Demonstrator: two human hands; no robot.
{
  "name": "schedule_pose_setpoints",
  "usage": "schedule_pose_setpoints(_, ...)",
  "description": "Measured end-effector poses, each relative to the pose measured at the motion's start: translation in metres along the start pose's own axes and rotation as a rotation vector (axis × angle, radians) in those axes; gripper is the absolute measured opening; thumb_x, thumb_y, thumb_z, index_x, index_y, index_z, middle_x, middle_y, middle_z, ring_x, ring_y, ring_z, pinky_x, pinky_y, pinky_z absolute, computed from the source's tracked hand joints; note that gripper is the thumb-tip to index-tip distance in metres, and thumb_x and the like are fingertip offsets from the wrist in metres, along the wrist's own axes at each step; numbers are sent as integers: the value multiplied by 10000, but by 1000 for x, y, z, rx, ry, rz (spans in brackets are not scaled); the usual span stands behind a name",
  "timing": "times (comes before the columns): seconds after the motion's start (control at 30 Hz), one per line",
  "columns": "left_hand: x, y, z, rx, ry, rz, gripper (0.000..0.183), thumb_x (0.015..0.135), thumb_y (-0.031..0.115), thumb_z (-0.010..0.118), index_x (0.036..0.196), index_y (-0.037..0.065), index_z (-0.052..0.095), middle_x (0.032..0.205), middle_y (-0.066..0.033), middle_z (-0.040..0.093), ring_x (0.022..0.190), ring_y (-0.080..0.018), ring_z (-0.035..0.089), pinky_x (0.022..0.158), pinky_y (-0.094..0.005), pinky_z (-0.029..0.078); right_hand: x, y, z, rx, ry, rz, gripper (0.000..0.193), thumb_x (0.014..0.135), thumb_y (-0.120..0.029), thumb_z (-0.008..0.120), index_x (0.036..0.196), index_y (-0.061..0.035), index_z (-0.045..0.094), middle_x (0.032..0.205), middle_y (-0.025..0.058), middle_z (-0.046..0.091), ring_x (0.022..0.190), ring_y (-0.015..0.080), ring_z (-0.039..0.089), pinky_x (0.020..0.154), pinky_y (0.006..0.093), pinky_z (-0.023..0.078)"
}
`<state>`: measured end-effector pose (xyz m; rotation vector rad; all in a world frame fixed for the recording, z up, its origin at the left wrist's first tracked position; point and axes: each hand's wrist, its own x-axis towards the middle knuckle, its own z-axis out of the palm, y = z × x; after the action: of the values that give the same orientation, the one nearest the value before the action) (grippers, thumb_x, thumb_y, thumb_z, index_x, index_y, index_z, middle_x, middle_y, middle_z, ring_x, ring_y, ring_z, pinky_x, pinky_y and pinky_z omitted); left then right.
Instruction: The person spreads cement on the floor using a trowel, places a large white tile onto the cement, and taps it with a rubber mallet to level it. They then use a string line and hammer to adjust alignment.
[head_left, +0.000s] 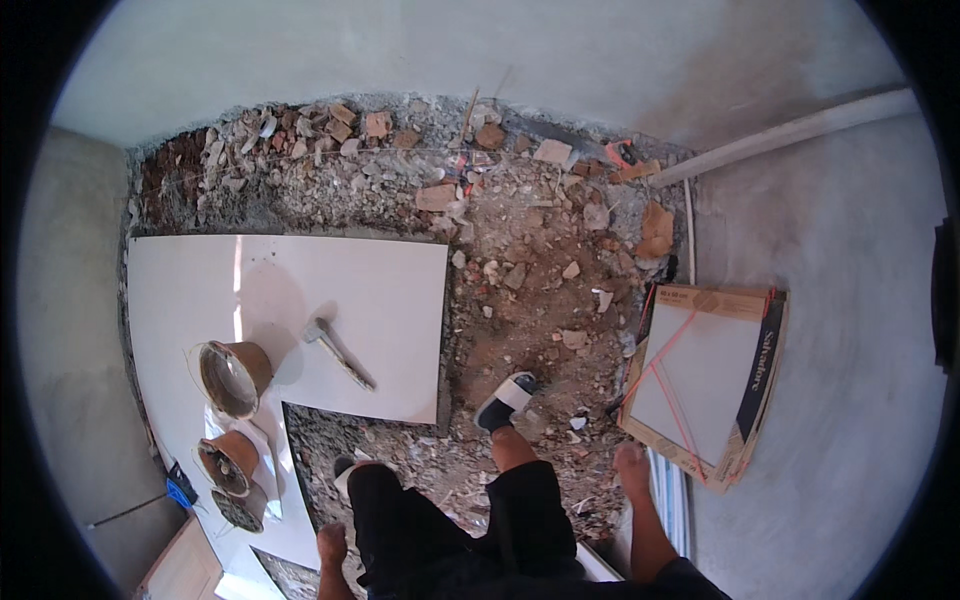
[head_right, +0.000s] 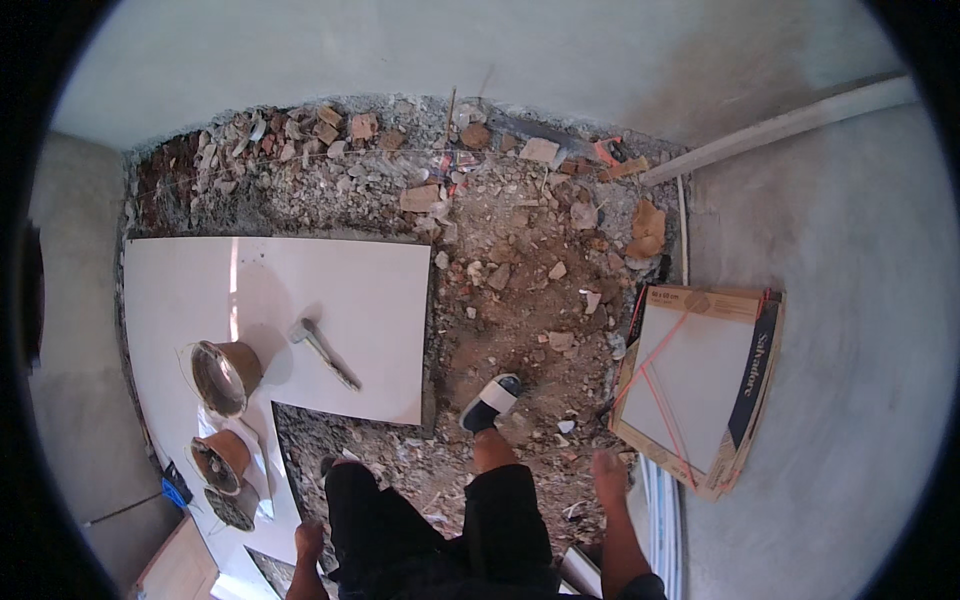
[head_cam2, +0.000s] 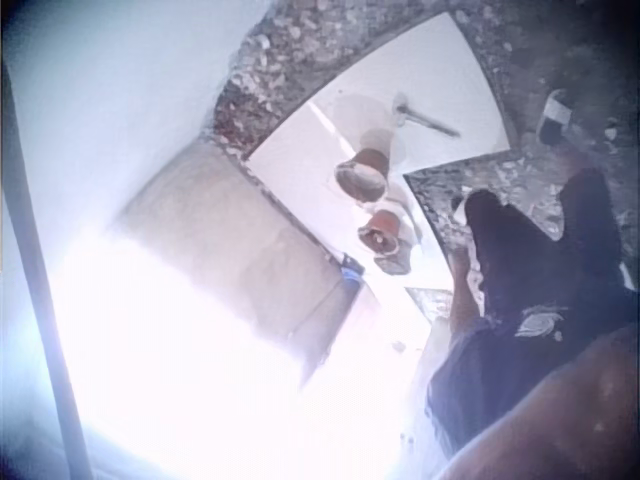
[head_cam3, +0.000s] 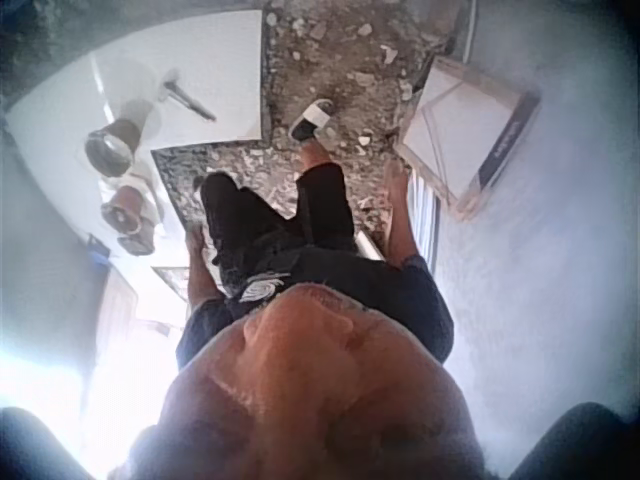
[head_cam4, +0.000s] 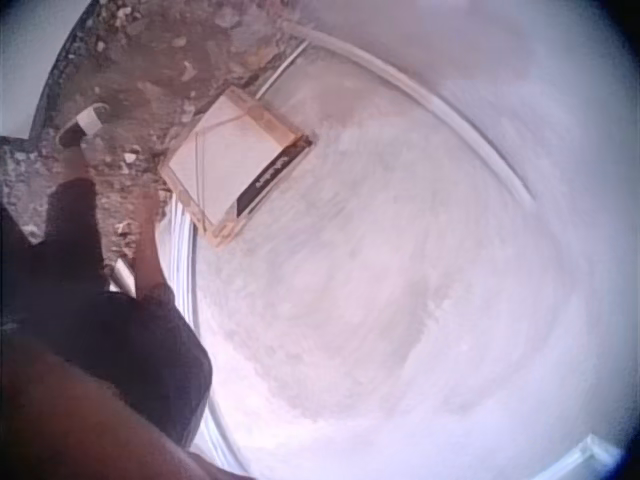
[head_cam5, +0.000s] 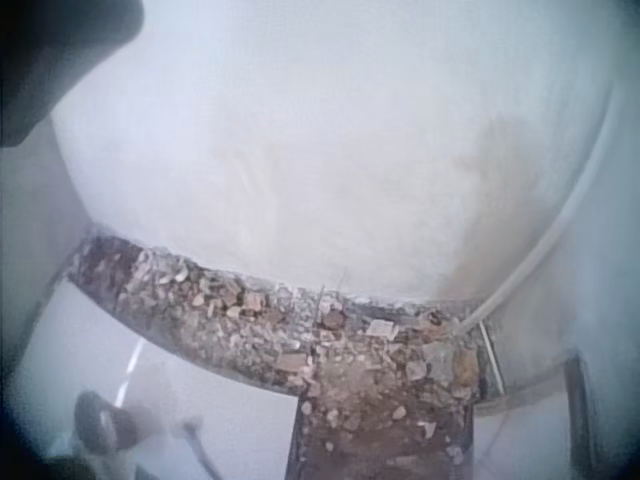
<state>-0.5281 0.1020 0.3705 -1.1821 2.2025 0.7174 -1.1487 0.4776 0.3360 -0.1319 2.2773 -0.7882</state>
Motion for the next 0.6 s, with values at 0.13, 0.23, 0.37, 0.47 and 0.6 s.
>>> schedule_pose_setpoints(0.13,49,117,-2,-560,54,-439,296,878,234,534,743,-25,584,766,-244,611,765,-426,609,658,-459,464,84,-128,-47,-26,67,34,285,931,-264,619,1017,7,621,859,63,648,727,131,602,692,288,496)
schedule_pose_setpoints(0.23,44,175,13,-798,121,-655,263,851,196,544,705,-20,574,722,-211,609,680,-365,602,630,-437,466,127,-177,-60,-12,-49,110,275,915,-232,644,1034,16,623,878,66,655,707,131,605,671,291,511)
schedule_pose_setpoints(0.37,41,225,43,-921,65,-830,175,794,116,529,670,1,570,694,-157,613,637,-310,580,606,-433,457,174,-216,-65,-225,-217,126,279,910,-234,649,1030,18,635,832,62,653,707,126,604,669,281,509)
schedule_pose_setpoints(0.47,102,256,45,-220,24,-374,140,803,137,553,736,19,586,781,-170,600,755,-334,583,655,-473,449,207,-246,-81,-389,-322,147,328,915,-286,625,1026,22,640,849,110,679,751,179,655,708,318,515)
schedule_pose_setpoints(0.6,287,303,-14,-745,102,-596,290,902,250,529,946,-21,621,922,-273,585,904,-468,563,776,-492,457,282,-296,-85,-703,-376,-21,316,942,-279,552,1025,7,659,919,193,685,811,309,676,769,383,516)
